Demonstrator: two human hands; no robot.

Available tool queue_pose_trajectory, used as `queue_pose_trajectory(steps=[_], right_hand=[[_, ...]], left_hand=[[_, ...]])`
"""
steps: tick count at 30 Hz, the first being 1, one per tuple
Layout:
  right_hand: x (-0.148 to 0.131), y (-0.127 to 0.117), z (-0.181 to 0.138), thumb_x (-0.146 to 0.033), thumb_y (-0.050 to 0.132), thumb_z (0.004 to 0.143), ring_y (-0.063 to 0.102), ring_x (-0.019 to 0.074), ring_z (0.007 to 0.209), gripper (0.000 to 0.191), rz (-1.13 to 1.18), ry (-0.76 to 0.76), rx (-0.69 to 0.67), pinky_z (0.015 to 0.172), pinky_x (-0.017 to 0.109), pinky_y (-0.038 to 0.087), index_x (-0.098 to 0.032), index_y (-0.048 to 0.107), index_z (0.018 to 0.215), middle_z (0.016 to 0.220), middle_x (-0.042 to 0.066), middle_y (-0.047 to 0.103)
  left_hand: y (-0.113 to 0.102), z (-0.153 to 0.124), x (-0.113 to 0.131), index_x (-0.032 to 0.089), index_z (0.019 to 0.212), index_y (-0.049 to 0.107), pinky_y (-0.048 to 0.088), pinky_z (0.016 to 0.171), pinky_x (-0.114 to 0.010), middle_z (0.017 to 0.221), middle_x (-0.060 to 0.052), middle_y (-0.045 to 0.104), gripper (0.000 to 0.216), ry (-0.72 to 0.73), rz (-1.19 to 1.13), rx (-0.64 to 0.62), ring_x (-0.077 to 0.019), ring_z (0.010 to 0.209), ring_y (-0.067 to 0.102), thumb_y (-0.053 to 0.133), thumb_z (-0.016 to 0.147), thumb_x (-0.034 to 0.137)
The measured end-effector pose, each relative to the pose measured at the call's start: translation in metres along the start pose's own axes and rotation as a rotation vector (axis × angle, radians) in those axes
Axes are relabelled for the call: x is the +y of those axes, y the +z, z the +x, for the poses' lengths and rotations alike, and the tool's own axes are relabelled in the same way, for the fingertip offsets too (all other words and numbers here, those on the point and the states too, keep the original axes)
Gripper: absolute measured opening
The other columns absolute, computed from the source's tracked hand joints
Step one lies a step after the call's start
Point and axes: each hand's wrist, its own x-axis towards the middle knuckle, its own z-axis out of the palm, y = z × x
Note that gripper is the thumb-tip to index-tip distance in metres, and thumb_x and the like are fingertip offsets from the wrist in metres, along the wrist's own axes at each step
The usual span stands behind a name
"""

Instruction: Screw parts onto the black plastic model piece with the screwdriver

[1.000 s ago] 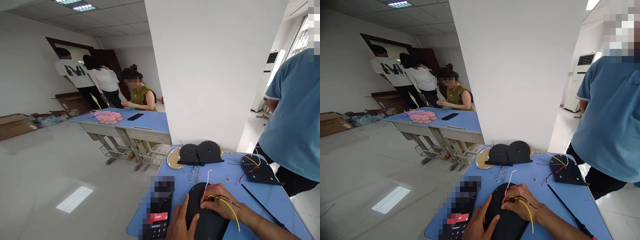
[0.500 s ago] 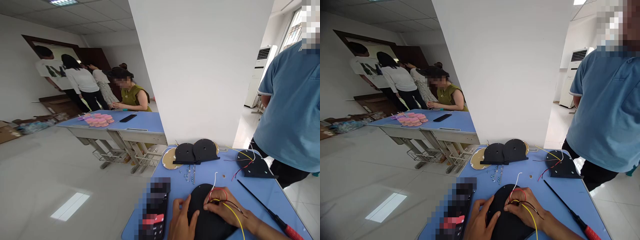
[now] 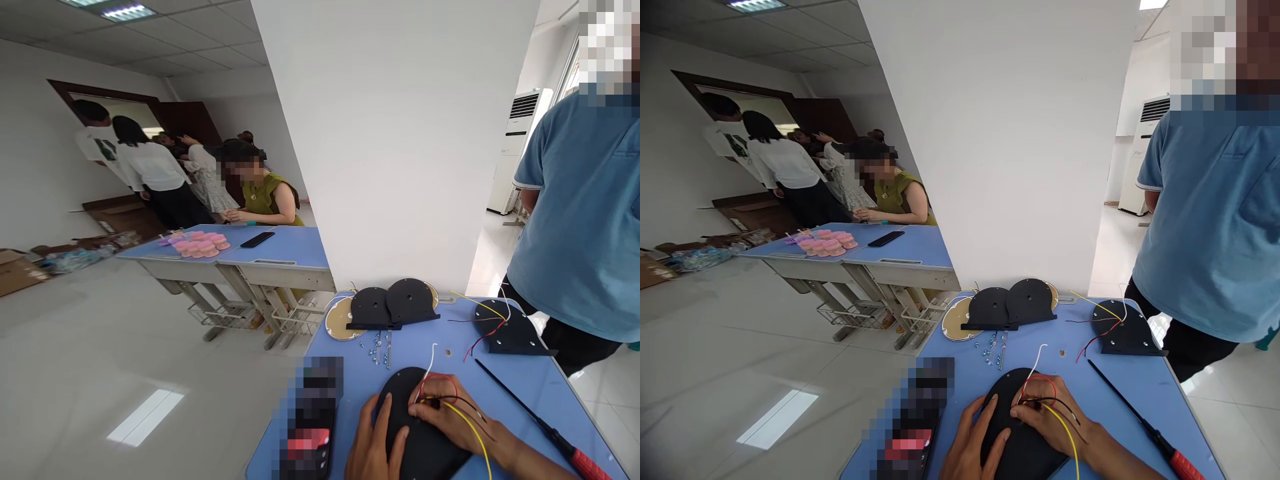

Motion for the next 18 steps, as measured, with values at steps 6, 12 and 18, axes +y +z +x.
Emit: queue_pose_trajectory(steps=[6,12,18], right_hand=[[0.003,0.005,0.000,-0.036,0.063,0.083,0.057,0.0149,0.064,0.018,-0.022,-0.009,0.018,0.060,0.026,0.046,-0.021,0.070,0.075,0.074,0.001,0.065],[0.003,-0.001,0.000,-0.030,0.063,0.080,0.058,0.0151,0.066,0.011,0.032,-0.014,-0.044,0.062,0.026,0.047,-0.020,0.069,0.076,0.075,0.001,0.064],[0.000,-0.015,0.000,-0.019,0.061,0.072,0.052,0.0141,0.066,0.012,0.077,-0.082,-0.214,0.060,0.025,0.046,-0.021,0.062,0.084,0.080,0.001,0.058]], left_hand=[[0.002,0.000,-0.006,0.019,0.130,0.061,0.061,0.090,-0.039,0.132,-0.015,0.064,0.038,0.007,0.037,-0.018,-0.0260,0.117,0.066,0.048,0.095,0.027],[0.006,-0.004,-0.009,0.019,0.130,0.062,0.062,0.087,-0.038,0.133,-0.015,0.064,0.039,0.033,0.051,0.014,-0.0272,0.116,0.067,0.050,0.096,0.033],[0.009,-0.004,-0.011,0.021,0.129,0.062,0.061,0.088,-0.036,0.132,-0.013,0.065,0.038,0.045,0.036,0.043,-0.0248,0.116,0.066,0.049,0.096,0.033]])
